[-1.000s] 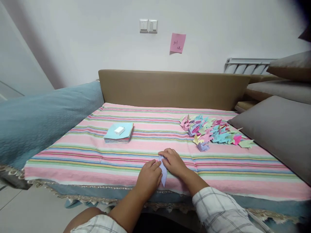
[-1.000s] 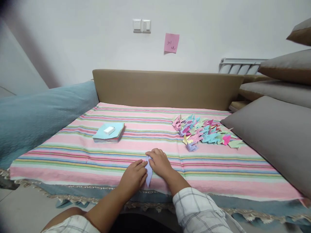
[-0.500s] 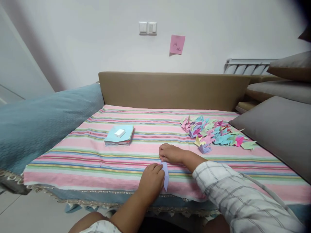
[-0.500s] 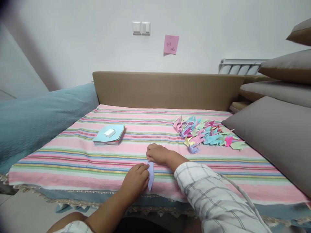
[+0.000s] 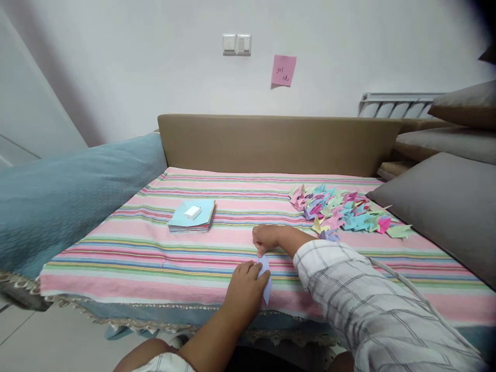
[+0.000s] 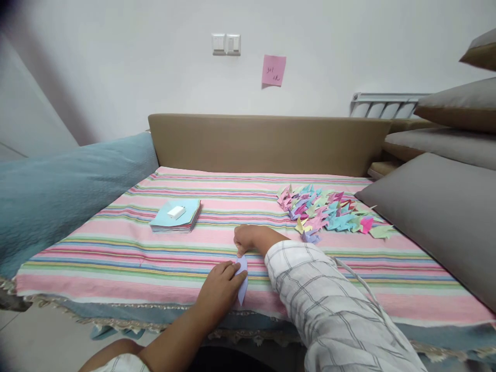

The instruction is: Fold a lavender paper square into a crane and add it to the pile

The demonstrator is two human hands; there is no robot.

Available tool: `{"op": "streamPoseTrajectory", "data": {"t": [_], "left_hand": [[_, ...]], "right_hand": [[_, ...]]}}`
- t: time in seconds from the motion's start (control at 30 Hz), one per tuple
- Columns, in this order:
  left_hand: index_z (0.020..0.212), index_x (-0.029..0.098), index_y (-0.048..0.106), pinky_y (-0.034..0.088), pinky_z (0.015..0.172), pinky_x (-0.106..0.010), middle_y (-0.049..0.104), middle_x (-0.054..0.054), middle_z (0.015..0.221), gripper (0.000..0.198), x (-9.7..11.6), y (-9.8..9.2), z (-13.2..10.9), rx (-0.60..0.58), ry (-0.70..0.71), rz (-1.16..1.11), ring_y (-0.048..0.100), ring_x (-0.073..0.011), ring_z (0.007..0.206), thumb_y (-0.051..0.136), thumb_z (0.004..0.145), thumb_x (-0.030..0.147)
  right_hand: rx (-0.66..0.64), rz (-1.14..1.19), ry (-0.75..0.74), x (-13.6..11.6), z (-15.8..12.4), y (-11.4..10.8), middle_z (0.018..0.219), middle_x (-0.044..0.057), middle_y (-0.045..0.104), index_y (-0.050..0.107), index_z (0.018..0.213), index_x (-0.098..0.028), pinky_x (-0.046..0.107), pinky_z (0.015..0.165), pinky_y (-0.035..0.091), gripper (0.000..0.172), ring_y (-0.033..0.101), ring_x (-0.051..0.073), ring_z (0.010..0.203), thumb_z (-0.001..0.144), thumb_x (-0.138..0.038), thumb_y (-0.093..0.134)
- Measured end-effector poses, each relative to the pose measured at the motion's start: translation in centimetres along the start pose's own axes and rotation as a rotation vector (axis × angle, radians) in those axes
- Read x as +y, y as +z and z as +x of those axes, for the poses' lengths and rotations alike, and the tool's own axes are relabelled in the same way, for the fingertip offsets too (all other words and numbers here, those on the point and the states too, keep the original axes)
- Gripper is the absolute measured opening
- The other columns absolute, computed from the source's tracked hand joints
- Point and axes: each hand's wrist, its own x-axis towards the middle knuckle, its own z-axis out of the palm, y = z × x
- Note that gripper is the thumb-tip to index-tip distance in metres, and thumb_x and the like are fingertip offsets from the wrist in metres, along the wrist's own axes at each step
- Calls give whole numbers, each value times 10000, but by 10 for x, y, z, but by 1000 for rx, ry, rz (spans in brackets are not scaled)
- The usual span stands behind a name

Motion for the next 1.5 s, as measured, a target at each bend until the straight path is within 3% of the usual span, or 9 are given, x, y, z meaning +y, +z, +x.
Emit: {"op": "streamPoseTrajectory", "data": {"t": [0.33, 0.5, 0.63, 0.8, 0.9, 1.0, 1.1, 1.3, 1.5], "left_hand": [[1206, 241, 541, 395, 944, -452, 563, -79, 1241, 388, 0, 0, -1, -17, -19, -22, 481, -273, 1124, 554, 823, 175], [1210, 226, 544, 392, 947, -456, 569, -92, 1237, 387, -2, 3, -1, -13, -3, -34, 492, -277, 1111, 544, 827, 177], [1179, 241, 570, 397, 938, -448, 583, -85, 1219, 366, 0, -3, 1, -15, -21, -52, 504, -270, 1098, 546, 822, 163], [1132, 304, 595, 409, 899, -426, 600, -32, 1196, 330, -2, -17, 4, -53, -75, -152, 511, -255, 1071, 547, 825, 190], [1106, 294, 594, 388, 914, -416, 605, -22, 1172, 339, -3, -23, 6, -70, -131, -227, 502, -246, 1077, 582, 789, 176], [1030, 222, 588, 395, 888, -382, 630, -44, 1047, 267, -5, -28, 9, -82, -204, -279, 520, -230, 1028, 603, 766, 187], [989, 215, 588, 391, 893, -374, 640, -43, 1033, 240, -10, -32, 11, -103, -194, -323, 530, -226, 1024, 641, 755, 227], [1026, 214, 618, 417, 899, -368, 643, -66, 1141, 559, -27, -33, 14, -167, -92, -418, 549, -259, 1058, 838, 527, 340], [1004, 217, 658, 423, 915, -364, 649, -68, 1158, 462, -33, -32, 16, -149, -54, -443, 571, -248, 1061, 806, 589, 356]], "right_hand": [[-66, 267, 142, 17, 7, -4, 543, -84, 477, 550, 695, -201, 207, 484, 330, 334, 420, 91, 501, 551, -385, 789], [155, 364, 166, 24, -8, 9, 746, -32, 568, 572, 879, -195, 206, 549, 389, 208, 488, 101, 619, 769, -369, 596], [350, 363, 138, 11, -23, 20, 990, 26, 580, 577, 989, -199, 255, 725, 435, 423, 533, 163, 866, 617, -300, 750], [632, 319, 194, -15, -49, 32, 1015, 74, 588, 586, 965, -170, 325, 856, 395, 207, 514, 181, 969, 797, -98, 488], [558, 318, 41, -32, -76, 48, 873, 21, 645, 623, 871, -192, 267, 776, 431, 194, 568, 147, 834, 785, -79, 491], [546, 248, -89, -45, -99, 70, 985, 34, 664, 632, 957, -202, 322, 901, 397, 222, 555, 176, 967, 797, -95, 520], [588, 237, -53, -51, -108, 88, 1079, 45, 650, 613, 1065, -215, 340, 913, 401, 286, 533, 189, 1029, 806, -115, 543], [676, 311, -7, -48, -103, 101, 1100, 52, 659, 631, 1064, -234, 377, 914, 405, 267, 555, 197, 1035, 803, -179, 616], [666, 325, -28, -43, -101, 99, 1076, 39, 674, 649, 1034, -245, 354, 899, 411, 220, 577, 182, 1007, 815, -248, 635]]}}
